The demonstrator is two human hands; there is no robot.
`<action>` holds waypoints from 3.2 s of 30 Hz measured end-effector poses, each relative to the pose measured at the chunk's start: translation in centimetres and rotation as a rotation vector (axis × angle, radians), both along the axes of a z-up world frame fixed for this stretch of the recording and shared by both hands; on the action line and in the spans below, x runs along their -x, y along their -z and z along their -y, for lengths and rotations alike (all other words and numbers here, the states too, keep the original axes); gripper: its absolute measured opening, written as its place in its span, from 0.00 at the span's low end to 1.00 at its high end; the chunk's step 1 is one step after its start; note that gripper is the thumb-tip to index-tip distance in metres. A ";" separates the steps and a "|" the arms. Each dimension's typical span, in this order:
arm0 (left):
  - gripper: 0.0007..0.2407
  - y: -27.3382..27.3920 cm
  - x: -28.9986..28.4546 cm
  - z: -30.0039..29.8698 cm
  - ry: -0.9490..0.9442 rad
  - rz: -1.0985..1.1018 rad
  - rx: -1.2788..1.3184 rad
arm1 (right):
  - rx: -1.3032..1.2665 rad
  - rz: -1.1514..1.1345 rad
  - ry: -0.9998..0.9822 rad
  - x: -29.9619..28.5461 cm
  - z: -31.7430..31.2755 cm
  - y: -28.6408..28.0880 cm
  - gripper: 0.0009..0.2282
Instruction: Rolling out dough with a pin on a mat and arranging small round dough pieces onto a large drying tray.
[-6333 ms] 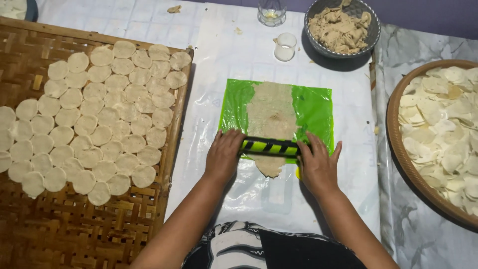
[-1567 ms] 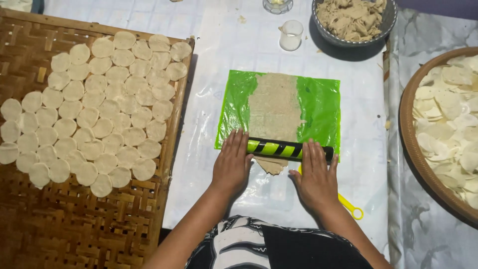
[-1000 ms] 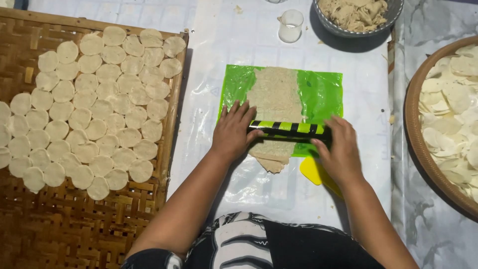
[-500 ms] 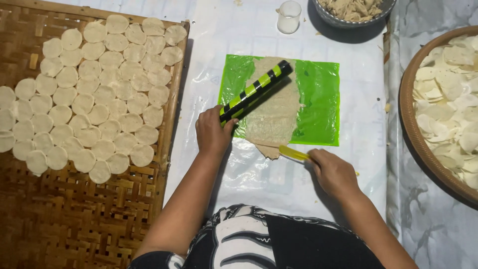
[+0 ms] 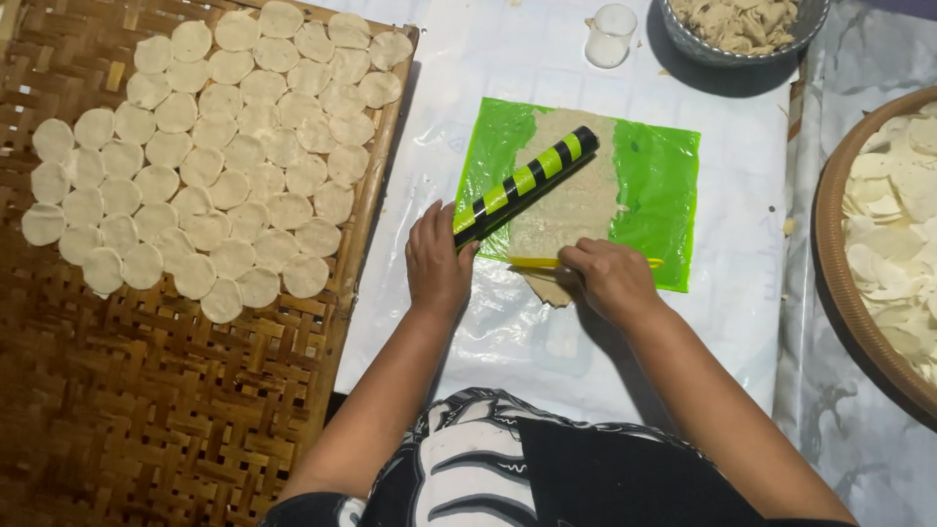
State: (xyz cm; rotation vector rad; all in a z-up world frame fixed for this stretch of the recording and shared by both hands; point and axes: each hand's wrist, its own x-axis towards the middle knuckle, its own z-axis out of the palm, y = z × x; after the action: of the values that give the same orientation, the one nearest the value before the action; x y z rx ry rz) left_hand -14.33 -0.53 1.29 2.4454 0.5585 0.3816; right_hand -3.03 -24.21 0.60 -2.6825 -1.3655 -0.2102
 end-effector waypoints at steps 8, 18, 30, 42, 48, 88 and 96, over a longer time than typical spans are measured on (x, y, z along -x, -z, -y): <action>0.27 -1.5 1.8 0.7 0.014 0.082 -0.124 | 0.278 -0.223 0.355 1.7 8.2 -4.9 0.06; 0.13 2.3 2.0 5.4 0.519 0.297 -0.134 | 0.221 -0.851 0.573 3.3 4.4 -1.6 0.17; 0.13 0.2 2.9 2.9 0.262 0.349 -0.175 | -0.240 -0.800 0.708 4.7 8.9 -3.3 0.10; 0.25 2.6 -0.9 0.6 0.113 0.030 -0.290 | -0.047 -0.514 0.517 6.7 2.6 -3.1 0.30; 0.26 3.7 -3.1 -0.3 0.057 -0.061 -0.337 | 0.034 -0.584 0.362 10.5 5.0 -3.1 0.25; 0.29 0.2 -24.8 1.8 0.370 -0.264 -0.463 | -0.142 -0.123 0.645 -18.3 1.6 0.0 0.26; 0.26 -2.1 -15.9 3.4 0.434 -0.328 -0.275 | -0.001 -0.369 0.664 -9.0 2.3 -2.3 0.26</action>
State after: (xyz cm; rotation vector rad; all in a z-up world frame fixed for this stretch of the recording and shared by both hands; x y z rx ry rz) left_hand 1.58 -3.96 3.40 2.8238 0.0929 -0.1331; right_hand 5.95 -26.48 2.86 -2.8775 -0.3533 0.2195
